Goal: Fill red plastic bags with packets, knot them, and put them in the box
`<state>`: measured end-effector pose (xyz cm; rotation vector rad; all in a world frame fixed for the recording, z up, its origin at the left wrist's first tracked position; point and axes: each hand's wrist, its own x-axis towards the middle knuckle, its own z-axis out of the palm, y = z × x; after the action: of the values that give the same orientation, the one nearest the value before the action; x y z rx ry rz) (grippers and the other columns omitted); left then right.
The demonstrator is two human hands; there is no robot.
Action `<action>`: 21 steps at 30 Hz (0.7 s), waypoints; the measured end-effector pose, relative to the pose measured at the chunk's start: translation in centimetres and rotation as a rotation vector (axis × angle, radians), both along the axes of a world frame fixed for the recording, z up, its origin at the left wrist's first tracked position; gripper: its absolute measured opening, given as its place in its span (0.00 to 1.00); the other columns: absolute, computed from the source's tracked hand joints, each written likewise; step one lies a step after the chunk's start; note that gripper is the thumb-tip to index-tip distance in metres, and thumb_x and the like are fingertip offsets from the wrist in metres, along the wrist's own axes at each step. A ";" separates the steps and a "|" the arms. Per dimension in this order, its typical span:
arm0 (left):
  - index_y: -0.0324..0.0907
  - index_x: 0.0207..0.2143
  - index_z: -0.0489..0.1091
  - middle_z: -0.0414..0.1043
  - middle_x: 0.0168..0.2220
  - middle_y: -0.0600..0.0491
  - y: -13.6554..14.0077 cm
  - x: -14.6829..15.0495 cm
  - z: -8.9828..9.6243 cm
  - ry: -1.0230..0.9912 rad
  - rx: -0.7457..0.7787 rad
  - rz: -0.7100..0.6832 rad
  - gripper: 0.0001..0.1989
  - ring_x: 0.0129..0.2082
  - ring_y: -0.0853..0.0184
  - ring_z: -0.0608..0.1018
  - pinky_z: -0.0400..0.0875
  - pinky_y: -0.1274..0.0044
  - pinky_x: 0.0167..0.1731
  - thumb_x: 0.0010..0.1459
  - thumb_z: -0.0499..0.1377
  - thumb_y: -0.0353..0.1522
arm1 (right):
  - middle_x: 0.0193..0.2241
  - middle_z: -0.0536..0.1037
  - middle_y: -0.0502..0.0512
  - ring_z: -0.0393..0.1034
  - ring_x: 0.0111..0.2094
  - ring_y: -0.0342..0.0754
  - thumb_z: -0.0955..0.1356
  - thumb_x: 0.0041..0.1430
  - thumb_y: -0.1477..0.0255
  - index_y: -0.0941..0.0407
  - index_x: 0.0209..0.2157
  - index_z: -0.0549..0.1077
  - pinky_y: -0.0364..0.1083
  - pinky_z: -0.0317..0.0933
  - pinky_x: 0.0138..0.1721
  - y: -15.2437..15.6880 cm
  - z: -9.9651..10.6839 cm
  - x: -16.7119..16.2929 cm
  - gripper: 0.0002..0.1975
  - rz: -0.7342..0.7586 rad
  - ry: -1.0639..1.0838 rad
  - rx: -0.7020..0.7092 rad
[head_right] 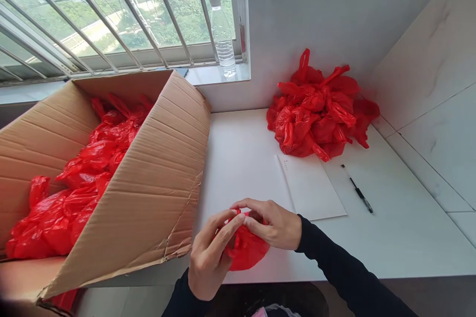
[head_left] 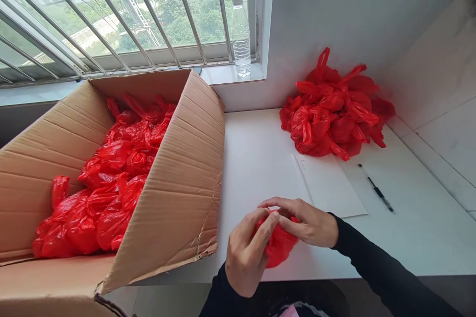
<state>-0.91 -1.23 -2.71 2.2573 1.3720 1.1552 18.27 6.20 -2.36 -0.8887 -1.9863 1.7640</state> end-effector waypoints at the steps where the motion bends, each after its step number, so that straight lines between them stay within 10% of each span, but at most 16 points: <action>1: 0.46 0.60 0.65 0.71 0.52 0.43 0.0 -0.1 -0.1 0.046 0.010 0.012 0.28 0.50 0.63 0.75 0.74 0.73 0.45 0.62 0.52 0.17 | 0.30 0.72 0.48 0.61 0.28 0.42 0.61 0.69 0.63 0.56 0.45 0.70 0.44 0.57 0.32 0.0 0.0 -0.1 0.13 -0.006 0.016 0.008; 7: 0.43 0.70 0.50 0.54 0.68 0.41 -1.3 -0.9 -1.1 0.219 -0.056 0.039 0.30 0.68 0.52 0.58 0.60 0.58 0.62 0.68 0.51 0.27 | 0.33 0.73 0.50 0.68 0.36 0.45 0.61 0.69 0.63 0.54 0.36 0.68 0.45 0.61 0.39 0.1 -0.1 0.8 0.11 -0.279 -0.034 0.140; 14: 0.44 0.70 0.50 0.56 0.69 0.46 -7.0 -2.4 -6.3 0.187 -0.167 0.290 0.28 0.69 0.57 0.56 0.61 0.64 0.63 0.70 0.44 0.27 | 0.35 0.77 0.52 0.72 0.36 0.49 0.60 0.68 0.60 0.52 0.38 0.66 0.45 0.59 0.28 -1.1 -4.7 4.9 0.11 -0.655 -0.370 0.159; 21: 0.39 0.69 0.54 0.55 0.69 0.47 -5.9 1.8 -6.7 0.406 -0.081 0.187 0.28 0.70 0.54 0.55 0.51 0.62 0.66 0.67 0.47 0.31 | 0.64 0.64 0.54 0.57 0.66 0.51 0.57 0.71 0.68 0.49 0.58 0.59 0.55 0.60 0.63 -7.8 -6.7 -0.5 0.16 -0.496 -0.157 0.513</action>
<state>0.85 -7.16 -9.44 2.4354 1.7740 0.6931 17.78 -1.63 -9.07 -1.2192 -1.9463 0.8862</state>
